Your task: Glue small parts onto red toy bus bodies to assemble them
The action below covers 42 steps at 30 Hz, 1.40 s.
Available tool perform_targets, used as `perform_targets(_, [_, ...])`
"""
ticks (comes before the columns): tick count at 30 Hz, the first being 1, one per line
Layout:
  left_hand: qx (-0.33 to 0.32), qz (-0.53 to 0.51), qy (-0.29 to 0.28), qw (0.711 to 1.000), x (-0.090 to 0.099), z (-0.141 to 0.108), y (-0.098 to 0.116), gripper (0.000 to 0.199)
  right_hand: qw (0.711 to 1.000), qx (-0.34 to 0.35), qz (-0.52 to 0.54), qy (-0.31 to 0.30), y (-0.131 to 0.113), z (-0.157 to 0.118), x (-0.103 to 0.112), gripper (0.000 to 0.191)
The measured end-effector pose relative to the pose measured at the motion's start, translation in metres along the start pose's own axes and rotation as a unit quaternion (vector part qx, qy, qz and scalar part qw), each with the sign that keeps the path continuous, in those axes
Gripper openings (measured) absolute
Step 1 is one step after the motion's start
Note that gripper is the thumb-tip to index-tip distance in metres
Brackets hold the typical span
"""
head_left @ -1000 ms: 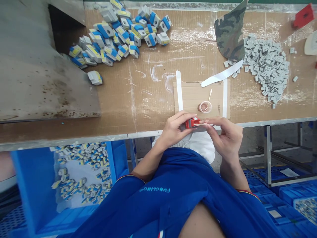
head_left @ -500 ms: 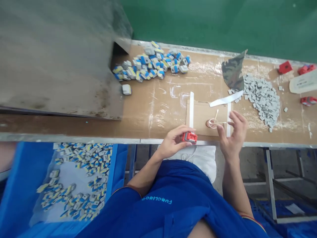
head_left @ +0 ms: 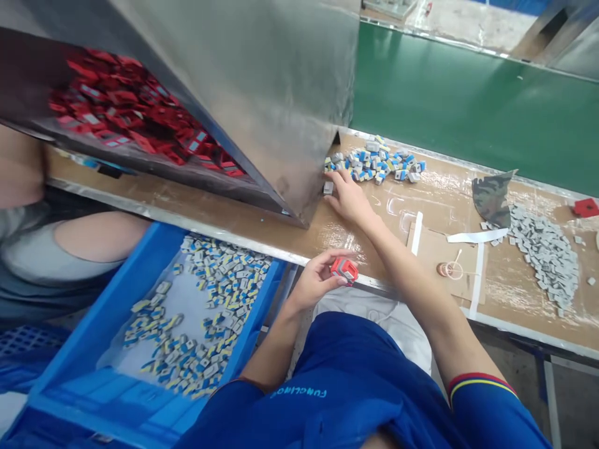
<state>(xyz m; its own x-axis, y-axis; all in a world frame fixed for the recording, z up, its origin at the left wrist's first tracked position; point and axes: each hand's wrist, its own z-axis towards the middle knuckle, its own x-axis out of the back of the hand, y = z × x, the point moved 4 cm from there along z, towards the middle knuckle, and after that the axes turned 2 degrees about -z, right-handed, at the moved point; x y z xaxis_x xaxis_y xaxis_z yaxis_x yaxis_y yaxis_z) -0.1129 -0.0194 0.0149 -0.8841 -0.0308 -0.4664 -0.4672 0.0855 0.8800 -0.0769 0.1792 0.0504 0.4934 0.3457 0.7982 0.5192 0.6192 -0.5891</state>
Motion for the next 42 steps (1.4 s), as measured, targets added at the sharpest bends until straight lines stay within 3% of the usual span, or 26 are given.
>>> perform_targets(3, [-0.01,-0.015,0.021,1.0,0.008,-0.004,0.003,0.051,0.998,-0.03,-0.043,-0.029,0.0,0.017,-0.01,0.036])
perform_targets(7, [-0.007,-0.047,0.043,0.998,0.013,0.003,0.0,0.054,0.998,-0.035,-0.054,-0.025,0.004,0.0,-0.008,0.034])
perform_targets(11, [-0.015,-0.079,0.029,0.996,0.011,0.016,-0.001,0.062,0.995,-0.075,0.048,0.047,0.018,-0.053,0.006,0.033])
perform_targets(16, [0.001,-0.142,-0.018,0.99,-0.006,0.032,-0.005,0.056,0.95,-0.136,0.259,0.106,0.027,-0.146,0.028,0.036])
perform_targets(19, [0.026,-0.154,-0.036,0.987,-0.02,0.04,-0.012,0.056,0.934,-0.134,0.302,0.133,0.023,-0.188,0.04,0.036])
perform_targets(22, [0.048,-0.152,-0.056,0.986,-0.035,0.046,-0.02,0.06,0.923,-0.143,0.315,0.168,0.02,-0.213,0.047,0.039])
perform_targets(26, [0.064,-0.165,-0.081,0.981,-0.052,0.049,-0.026,0.058,0.917,-0.169,0.299,0.203,0.023,-0.233,0.053,0.05])
perform_targets(31, [0.084,-0.166,-0.083,0.979,-0.063,0.05,-0.033,0.057,0.959,-0.161,0.116,0.202,0.021,-0.246,0.064,0.031])
perform_targets(34, [0.099,-0.155,-0.083,0.979,-0.064,0.05,-0.036,0.057,0.972,-0.135,0.06,0.183,0.018,-0.247,0.065,0.033])
perform_targets(40, [0.117,-0.146,-0.08,0.979,-0.063,0.05,-0.037,0.06,0.97,-0.14,0.045,0.196,0.021,-0.249,0.06,0.054])
perform_targets(42, [0.121,-0.149,-0.071,0.979,-0.062,0.051,-0.038,0.063,0.967,-0.143,0.065,0.2,0.023,-0.25,0.06,0.05])
